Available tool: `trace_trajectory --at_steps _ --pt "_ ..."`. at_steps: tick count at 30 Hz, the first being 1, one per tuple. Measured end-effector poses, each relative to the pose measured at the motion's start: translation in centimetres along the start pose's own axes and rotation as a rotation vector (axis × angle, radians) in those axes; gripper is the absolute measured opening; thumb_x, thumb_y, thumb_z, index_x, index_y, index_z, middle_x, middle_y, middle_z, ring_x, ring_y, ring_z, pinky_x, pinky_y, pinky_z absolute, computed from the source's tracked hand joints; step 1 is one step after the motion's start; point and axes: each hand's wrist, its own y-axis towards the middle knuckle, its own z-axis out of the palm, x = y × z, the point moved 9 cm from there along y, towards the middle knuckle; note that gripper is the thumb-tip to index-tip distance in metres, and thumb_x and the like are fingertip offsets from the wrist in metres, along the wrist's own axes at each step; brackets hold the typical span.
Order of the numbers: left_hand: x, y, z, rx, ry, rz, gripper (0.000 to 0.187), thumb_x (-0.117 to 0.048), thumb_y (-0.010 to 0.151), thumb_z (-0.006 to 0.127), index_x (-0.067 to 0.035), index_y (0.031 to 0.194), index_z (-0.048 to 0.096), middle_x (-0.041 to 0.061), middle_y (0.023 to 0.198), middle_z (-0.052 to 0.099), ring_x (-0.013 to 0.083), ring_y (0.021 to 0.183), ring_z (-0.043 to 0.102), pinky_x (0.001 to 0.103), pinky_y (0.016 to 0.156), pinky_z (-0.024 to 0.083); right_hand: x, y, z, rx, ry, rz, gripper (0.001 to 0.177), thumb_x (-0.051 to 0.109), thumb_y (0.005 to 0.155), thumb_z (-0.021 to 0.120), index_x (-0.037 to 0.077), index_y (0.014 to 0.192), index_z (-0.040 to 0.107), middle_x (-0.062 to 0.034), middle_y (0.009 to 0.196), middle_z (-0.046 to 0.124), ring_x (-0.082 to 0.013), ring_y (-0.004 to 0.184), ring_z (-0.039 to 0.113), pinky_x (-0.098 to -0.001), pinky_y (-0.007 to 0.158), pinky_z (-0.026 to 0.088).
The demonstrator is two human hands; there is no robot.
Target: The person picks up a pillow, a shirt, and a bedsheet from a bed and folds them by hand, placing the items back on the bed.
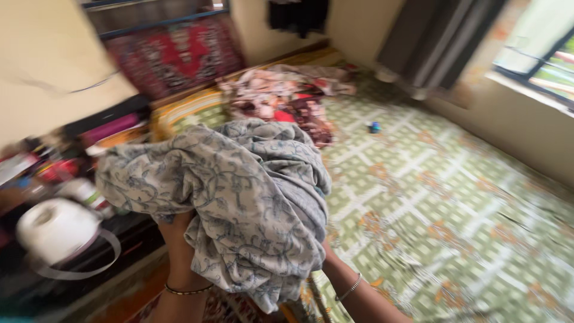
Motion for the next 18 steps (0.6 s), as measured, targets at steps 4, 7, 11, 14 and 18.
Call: trace_trajectory --at_steps 4,7,11,14,18 --pt "-1.7 -3.5 -6.9 -0.102 0.05 -0.194 0.052 -0.02 0.086 0.067 -0.002 0.134 0.061 0.009 0.123 0.071 0.0227 0.106 0.069 0.035 0.085 0.054 1.0 -1.7 6.9 0.142 0.376 0.038 0.123 0.039 0.059 0.087 0.008 0.155 0.016 -0.0115 0.157 0.024 -0.0283 0.143 0.023 -0.0448 0.114 0.023" --pt "-4.4 -6.0 -12.0 -0.212 0.048 -0.24 0.05 -0.019 0.087 0.066 -0.002 0.134 0.061 0.009 0.122 0.071 0.0226 0.105 0.069 0.035 0.084 0.055 2.6 -3.8 11.2 0.219 0.51 0.051 0.112 0.036 0.065 0.083 0.009 0.154 0.021 -0.0112 0.154 0.029 -0.027 0.139 0.029 -0.0436 0.111 0.027" --pt "-9.1 -8.3 -18.3 -0.372 0.021 -0.166 0.048 -0.018 0.089 0.064 -0.002 0.134 0.062 0.009 0.121 0.071 0.0225 0.103 0.069 0.035 0.082 0.055 5.7 -5.2 16.1 0.317 0.549 0.051 0.098 0.032 0.072 0.078 0.009 0.152 0.026 -0.0107 0.15 0.037 -0.0253 0.134 0.037 -0.0421 0.108 0.033" --pt "-12.0 -8.8 -22.5 -0.445 0.017 -0.068 0.046 -0.017 0.09 0.062 -0.002 0.133 0.063 0.008 0.121 0.072 0.0224 0.102 0.07 0.035 0.081 0.055 8.1 -5.1 19.2 0.361 0.546 0.035 0.088 0.03 0.077 0.075 0.01 0.151 0.031 -0.0104 0.147 0.043 -0.0241 0.131 0.044 -0.0409 0.106 0.038" --pt "-14.6 -9.0 -28.3 -0.476 -0.008 0.054 0.051 -0.014 0.089 0.065 0.002 0.138 0.061 0.008 0.131 0.069 0.0204 0.109 0.069 0.033 0.087 0.055 11.1 -5.0 24.2 0.381 0.543 0.038 0.075 0.026 0.085 0.07 0.01 0.149 0.036 -0.01 0.143 0.05 -0.0224 0.126 0.052 -0.0394 0.102 0.044"
